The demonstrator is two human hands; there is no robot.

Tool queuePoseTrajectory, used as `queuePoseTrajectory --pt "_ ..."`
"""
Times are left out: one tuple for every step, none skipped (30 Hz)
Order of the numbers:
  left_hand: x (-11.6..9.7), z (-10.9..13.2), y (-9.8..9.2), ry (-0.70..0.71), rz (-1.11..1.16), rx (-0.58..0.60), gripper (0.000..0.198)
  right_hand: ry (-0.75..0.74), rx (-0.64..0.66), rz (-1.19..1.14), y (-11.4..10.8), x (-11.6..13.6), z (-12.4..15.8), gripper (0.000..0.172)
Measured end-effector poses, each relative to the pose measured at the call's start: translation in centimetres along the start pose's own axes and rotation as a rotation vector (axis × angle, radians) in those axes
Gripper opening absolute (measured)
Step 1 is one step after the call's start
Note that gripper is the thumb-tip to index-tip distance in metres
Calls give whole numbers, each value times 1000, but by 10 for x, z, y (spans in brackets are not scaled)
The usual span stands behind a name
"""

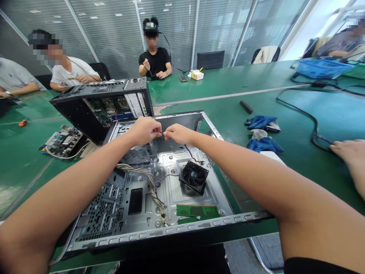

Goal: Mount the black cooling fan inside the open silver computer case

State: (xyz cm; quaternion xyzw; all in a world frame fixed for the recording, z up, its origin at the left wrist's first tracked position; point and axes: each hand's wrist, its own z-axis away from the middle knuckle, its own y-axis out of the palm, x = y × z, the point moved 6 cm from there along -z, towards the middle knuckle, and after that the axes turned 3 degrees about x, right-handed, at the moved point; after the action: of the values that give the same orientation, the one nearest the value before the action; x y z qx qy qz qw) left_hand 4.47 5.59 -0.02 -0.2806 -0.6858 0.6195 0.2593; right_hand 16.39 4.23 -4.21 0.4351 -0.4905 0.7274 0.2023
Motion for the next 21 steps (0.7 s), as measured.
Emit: queuePoseTrajectory --pt "0 0 0 5 8 -8 14 7 5 -7 1 -1 0 22" --pt "1 0 -1 11 15 -14 14 15 9 -15 1 -2 -1 22" --pt "1 0 -1 14 21 -18 14 25 12 -19 2 -3 -1 22" --pt "1 0 0 16 26 -17 14 30 13 -20 2 -4 -1 22" --pt "2 0 0 17 29 -14 14 31 11 -13 2 -4 -1 22" --pt "2 0 0 17 29 -7 14 26 5 -1 1 -3 -1 22" --pt "2 0 1 18 26 3 14 19 -1 17 1 -2 -1 22" --pt "2 0 1 16 19 13 15 12 -8 38 0 0 -1 23" --pt "2 -1 2 17 10 23 16 5 -14 60 -1 1 0 24" --pt "1 -1 3 18 0 26 17 0 -21 81 -1 2 0 24" --pt "1 -1 3 21 -10 26 17 -5 -26 100 -2 3 0 24" --pt "0 -1 3 23 -18 22 18 -12 -31 116 -2 4 0 25" --pt "0 -1 3 24 -22 16 18 -19 -36 130 -3 5 0 25" --pt "0 -1 3 23 -23 14 18 -30 -40 144 -3 5 0 25" --pt "-1 -1 3 21 -18 15 18 -42 -44 159 -4 5 -1 25" --pt "-1 -1 3 18 -10 18 18 -54 -48 178 -4 5 -2 25" --pt "0 -1 3 14 0 21 17 -64 -51 197 -5 5 -2 25" --pt "0 -1 3 9 10 20 17 -72 -54 216 -5 5 -3 24" --pt "0 -1 3 5 19 16 16 -76 -56 230 -5 5 -4 24" --pt "1 -1 2 2 25 9 15 -78 -57 238 -5 4 -5 24" --pt "1 -1 2 1 27 2 14 -77 -55 237 -5 4 -5 25"
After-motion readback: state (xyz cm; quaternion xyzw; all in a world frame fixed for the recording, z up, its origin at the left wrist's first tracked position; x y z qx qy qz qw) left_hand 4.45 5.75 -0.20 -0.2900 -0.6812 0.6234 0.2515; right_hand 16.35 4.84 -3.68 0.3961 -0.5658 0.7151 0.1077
